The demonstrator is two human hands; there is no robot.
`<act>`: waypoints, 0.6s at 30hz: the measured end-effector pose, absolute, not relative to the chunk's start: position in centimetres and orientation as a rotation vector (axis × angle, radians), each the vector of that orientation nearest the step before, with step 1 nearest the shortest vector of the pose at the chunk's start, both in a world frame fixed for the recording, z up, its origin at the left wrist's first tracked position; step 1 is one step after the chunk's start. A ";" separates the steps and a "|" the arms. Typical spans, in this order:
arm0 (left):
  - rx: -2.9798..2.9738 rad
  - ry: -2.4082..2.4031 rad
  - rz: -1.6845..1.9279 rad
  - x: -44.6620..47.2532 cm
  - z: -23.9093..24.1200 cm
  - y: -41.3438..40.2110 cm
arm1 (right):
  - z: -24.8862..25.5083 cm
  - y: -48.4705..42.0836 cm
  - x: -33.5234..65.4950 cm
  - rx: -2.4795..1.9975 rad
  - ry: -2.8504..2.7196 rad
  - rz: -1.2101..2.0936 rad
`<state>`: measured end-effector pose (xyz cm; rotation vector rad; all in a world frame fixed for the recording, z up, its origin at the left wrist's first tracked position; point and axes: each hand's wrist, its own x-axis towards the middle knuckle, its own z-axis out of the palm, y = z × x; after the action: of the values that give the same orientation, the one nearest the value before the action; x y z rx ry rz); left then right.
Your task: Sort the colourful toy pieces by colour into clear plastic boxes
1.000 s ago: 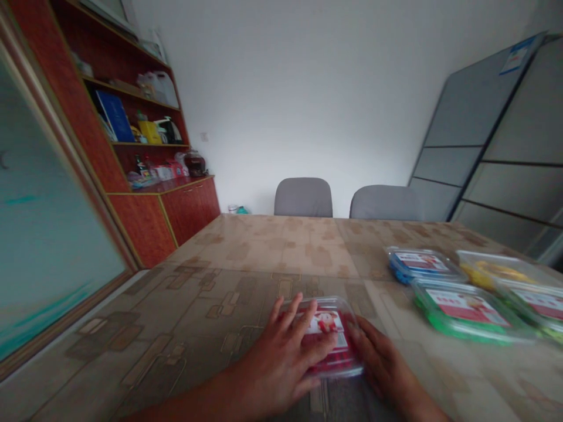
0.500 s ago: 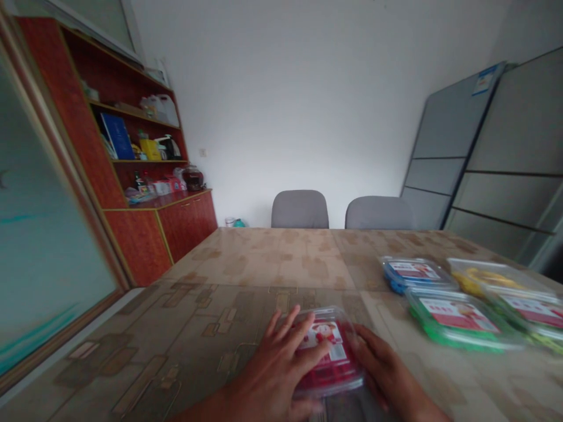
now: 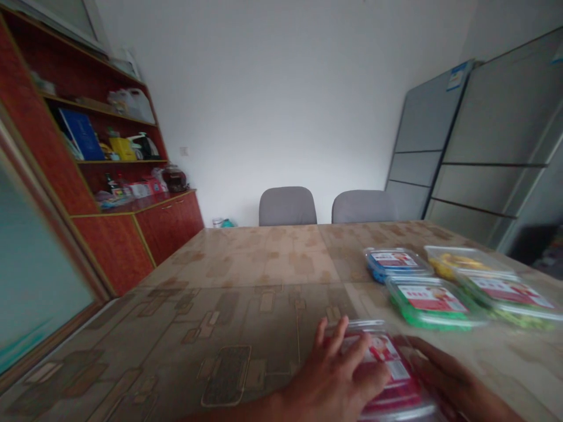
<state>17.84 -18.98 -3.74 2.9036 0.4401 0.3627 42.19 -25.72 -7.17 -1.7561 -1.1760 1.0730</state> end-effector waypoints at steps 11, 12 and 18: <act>2.865 0.551 0.264 18.2 -4.3 -19.2 | -5.0 -19.2 40.9 -1.500 -1.375 0.837; 2.850 0.555 0.272 18.3 -4.4 -19.2 | -5.2 -19.1 40.7 -1.461 -1.341 0.902; 2.784 0.495 0.378 17.5 -3.9 -18.8 | -5.4 -19.9 40.6 -1.414 -1.219 1.117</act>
<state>17.46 -18.75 -3.86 2.7843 0.4949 0.3779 40.56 -19.85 -5.41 -1.4140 -1.2189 1.1172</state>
